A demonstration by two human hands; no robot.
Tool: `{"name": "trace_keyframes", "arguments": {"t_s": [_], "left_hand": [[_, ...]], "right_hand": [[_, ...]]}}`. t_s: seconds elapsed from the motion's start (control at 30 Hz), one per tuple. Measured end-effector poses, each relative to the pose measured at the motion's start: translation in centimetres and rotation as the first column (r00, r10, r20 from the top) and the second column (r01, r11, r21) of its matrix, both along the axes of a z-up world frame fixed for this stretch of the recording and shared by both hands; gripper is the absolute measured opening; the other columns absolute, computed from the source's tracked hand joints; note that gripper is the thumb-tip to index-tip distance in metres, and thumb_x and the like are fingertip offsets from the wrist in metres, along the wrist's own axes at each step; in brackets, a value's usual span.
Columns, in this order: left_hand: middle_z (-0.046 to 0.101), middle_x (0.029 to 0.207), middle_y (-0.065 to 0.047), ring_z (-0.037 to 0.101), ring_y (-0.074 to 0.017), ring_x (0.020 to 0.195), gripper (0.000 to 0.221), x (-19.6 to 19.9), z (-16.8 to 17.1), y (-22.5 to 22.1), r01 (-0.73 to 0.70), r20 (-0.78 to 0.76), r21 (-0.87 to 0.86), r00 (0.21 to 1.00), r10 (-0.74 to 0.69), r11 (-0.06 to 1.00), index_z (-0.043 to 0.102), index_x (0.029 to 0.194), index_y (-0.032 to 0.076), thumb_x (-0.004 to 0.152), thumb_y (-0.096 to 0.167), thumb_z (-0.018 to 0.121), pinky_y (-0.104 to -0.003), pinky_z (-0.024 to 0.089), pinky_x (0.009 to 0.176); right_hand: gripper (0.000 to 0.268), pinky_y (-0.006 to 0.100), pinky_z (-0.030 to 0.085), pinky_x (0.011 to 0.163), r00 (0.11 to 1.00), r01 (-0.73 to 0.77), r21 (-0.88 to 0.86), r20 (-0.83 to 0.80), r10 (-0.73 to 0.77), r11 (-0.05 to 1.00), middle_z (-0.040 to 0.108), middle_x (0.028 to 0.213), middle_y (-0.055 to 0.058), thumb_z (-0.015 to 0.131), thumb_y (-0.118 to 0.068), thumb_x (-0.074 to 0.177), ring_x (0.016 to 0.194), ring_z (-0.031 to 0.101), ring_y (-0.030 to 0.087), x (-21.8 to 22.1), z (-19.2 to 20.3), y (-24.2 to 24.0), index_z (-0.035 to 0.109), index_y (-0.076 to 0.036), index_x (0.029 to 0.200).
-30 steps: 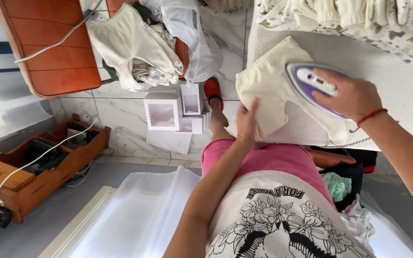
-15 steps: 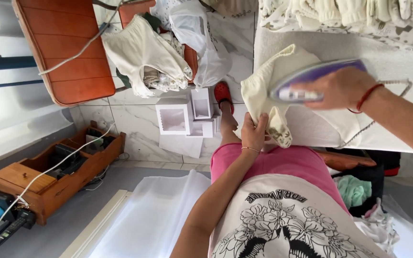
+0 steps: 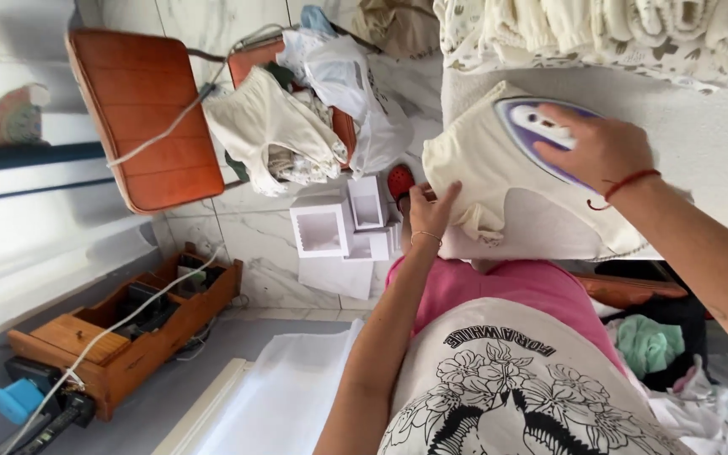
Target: Ironing and folding small white fabric garments or components on an ironing board.
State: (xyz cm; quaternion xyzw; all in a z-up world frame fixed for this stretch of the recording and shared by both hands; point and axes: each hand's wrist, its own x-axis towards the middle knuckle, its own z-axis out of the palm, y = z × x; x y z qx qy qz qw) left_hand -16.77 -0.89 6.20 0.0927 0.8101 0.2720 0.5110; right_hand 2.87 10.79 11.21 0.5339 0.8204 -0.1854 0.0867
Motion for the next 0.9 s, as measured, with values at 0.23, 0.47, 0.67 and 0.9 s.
{"name": "trace_keyframes", "arguments": {"t_s": [0.23,0.47,0.67,0.9], "left_hand": [[0.062,0.095,-0.004,0.059,-0.017,0.084,0.069,-1.1,1.4,5.8,-0.023,0.033,-0.101,0.999,0.026,0.995,0.058,0.098,0.01,0.044,0.052,0.062,-0.028,0.048,0.071],[0.056,0.075,-0.002,0.051,-0.0108,0.068,0.03,1.8,6.5,5.8,0.217,0.414,0.539,0.773,-0.48,0.814,0.05,0.084,0.012,0.066,0.025,0.069,-0.022,0.042,0.062],[0.054,0.091,0.0,0.054,-0.0102,0.08,0.018,3.5,12.6,5.1,0.506,0.034,0.82,0.426,-0.904,0.269,0.047,0.103,0.013,0.086,0.018,0.051,-0.022,0.045,0.07],[0.045,0.098,-0.008,0.05,-0.0183,0.085,0.059,3.6,16.8,6.0,0.618,-0.499,0.778,0.719,-0.483,0.116,0.039,0.102,0.001,0.064,0.035,0.07,-0.028,0.049,0.075]], "right_hand": [[0.051,0.029,0.054,0.036,0.938,0.345,-0.129,0.03,-0.344,0.93,0.065,0.084,0.017,0.052,-0.037,0.091,0.051,0.062,0.023,8.3,0.8,-1.9,0.044,-0.012,0.135],[0.071,0.044,0.041,0.082,0.945,0.237,0.28,-0.29,-0.153,0.93,0.052,0.106,0.025,0.064,-0.042,0.076,0.095,0.05,0.035,7.8,4.7,-4.1,0.045,0.007,0.124],[0.072,0.027,0.038,0.089,0.317,0.206,-0.52,-0.766,-0.559,0.829,0.045,0.12,0.014,0.066,-0.015,0.061,0.105,0.045,0.018,1.2,11.7,-7.9,0.035,0.002,0.124],[0.043,0.021,0.05,0.067,0.283,0.346,-0.428,-0.801,-0.528,0.835,0.057,0.095,0.016,0.071,0.002,0.066,0.087,0.061,0.02,0.6,16.5,-8.3,0.042,0.001,0.096]]}}
